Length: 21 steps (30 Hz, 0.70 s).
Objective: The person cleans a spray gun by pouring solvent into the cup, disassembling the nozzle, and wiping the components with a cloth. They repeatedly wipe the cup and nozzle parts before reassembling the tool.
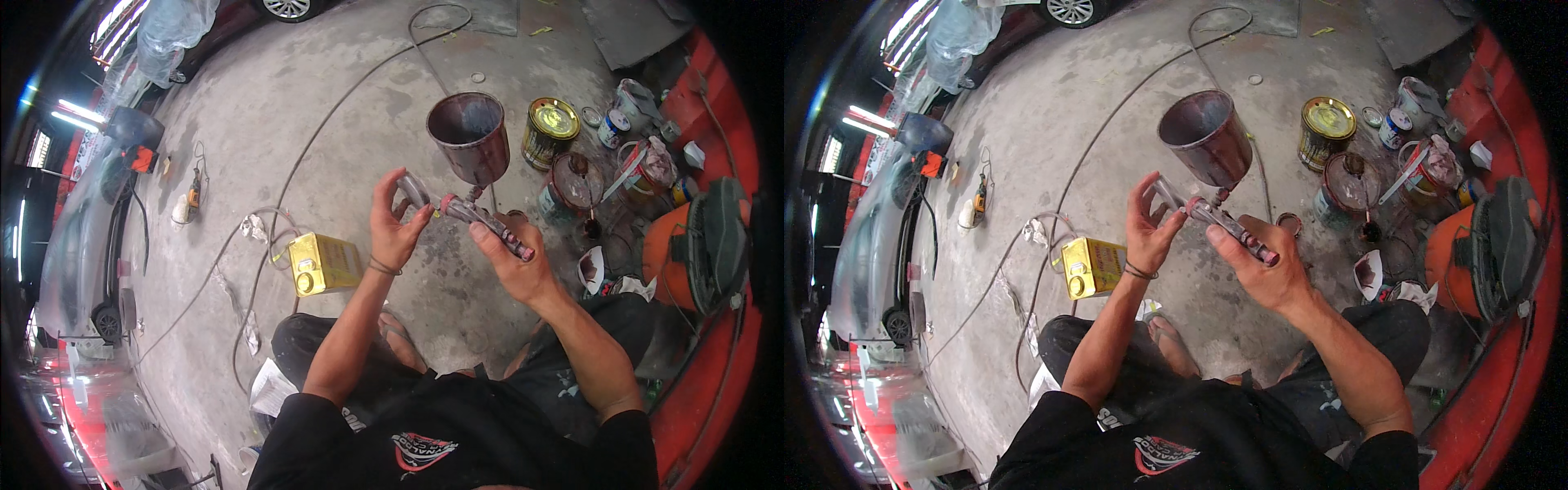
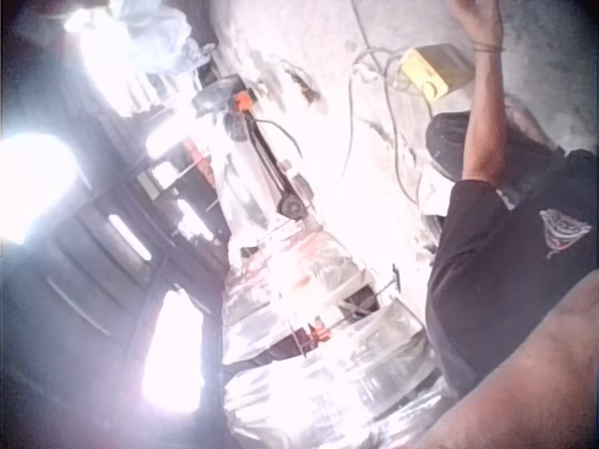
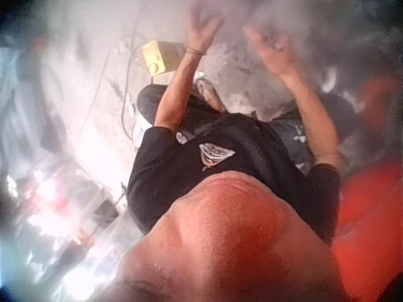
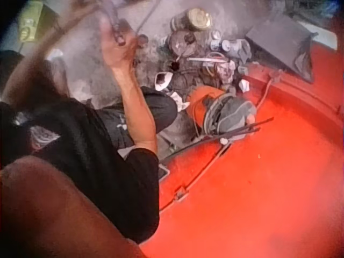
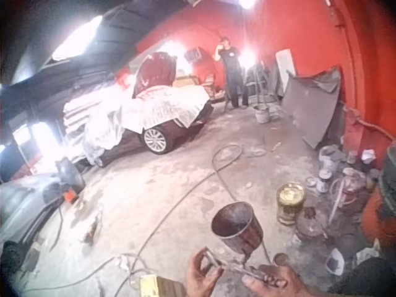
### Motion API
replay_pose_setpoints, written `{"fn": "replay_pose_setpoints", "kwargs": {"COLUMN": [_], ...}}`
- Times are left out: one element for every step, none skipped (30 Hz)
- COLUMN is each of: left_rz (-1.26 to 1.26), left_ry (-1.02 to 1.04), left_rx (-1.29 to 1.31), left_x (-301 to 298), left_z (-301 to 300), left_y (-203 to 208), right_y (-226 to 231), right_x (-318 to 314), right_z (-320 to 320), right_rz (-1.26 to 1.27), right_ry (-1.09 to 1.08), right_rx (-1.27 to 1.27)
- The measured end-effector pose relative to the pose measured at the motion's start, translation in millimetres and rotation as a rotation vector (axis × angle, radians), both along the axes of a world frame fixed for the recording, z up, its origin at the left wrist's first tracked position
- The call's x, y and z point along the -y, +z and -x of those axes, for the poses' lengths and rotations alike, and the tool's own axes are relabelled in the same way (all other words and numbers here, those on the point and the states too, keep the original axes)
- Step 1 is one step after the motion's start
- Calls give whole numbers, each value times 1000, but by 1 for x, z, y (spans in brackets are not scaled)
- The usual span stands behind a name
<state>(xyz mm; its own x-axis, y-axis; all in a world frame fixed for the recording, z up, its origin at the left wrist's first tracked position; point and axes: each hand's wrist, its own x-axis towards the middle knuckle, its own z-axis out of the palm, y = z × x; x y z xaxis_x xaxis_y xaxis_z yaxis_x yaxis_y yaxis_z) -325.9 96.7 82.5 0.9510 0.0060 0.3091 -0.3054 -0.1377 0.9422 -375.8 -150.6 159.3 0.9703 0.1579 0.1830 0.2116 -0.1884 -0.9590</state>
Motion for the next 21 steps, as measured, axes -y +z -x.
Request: {"fn": "replay_pose_setpoints", "kwargs": {"left_rz": [42, 84, 72, 68, 64, 22, 17, 13, 9, -51, -65, -79, -92, -71, -50, -25, -47, -70, -91, -80, -70], "left_ry": [-21, -40, -36, -32, -26, -6, -3, 0, 3, 16, 25, 33, 36, 57, 77, 97, 93, 90, 90, 78, 68], "left_rx": [-21, -41, -21, -4, 12, 14, 20, 28, 35, 41, 35, 30, 22, 26, 30, 31, 29, 27, 23, 20, 17], "left_x": [1, 1, 0, 1, 1, -1, -3, -3, -3, -6, -8, -10, -10, -11, -12, -10, -11, -14, -15, -14, -14], "left_z": [0, 0, -1, -2, -3, -3, -3, -3, -1, -2, -1, 0, 2, 4, 6, 7, 6, 6, 7, 6, 5], "left_y": [-2, -3, -4, -5, -5, -5, -3, 0, 0, 1, 2, 2, 1, -1, -2, -3, -3, -3, -3, -4, -4], "right_y": [6, 10, 7, 3, 0, 0, -1, -2, -4, -8, -9, -8, -6, -4, -2, 0, 2, 2, 1, 0, 0], "right_x": [-1, -3, -4, -4, -3, -2, -4, -5, -3, -5, -6, -7, -7, -7, -9, -10, -10, -10, -11, -12, -11], "right_z": [1, 1, 0, 0, 1, 1, 0, 0, 2, 0, -2, -4, -5, -5, -5, -5, -5, -4, -4, -3, -2], "right_rz": [-6, -13, 11, 43, 75, 80, 76, 73, 54, 21, -11, -19, -27, -34, -40, -42, -43, -27, -9, -9, -10], "right_ry": [2, 5, 0, -5, -9, -3, 5, 13, 25, 36, 45, 43, 36, 29, 41, 51, 62, 66, 73, 76, 78], "right_rx": [-14, -27, -48, -73, -98, -124, -147, -169, -158, -136, -115, -109, -106, -104, -119, -135, -151, -169, -187, -185, -184]}}
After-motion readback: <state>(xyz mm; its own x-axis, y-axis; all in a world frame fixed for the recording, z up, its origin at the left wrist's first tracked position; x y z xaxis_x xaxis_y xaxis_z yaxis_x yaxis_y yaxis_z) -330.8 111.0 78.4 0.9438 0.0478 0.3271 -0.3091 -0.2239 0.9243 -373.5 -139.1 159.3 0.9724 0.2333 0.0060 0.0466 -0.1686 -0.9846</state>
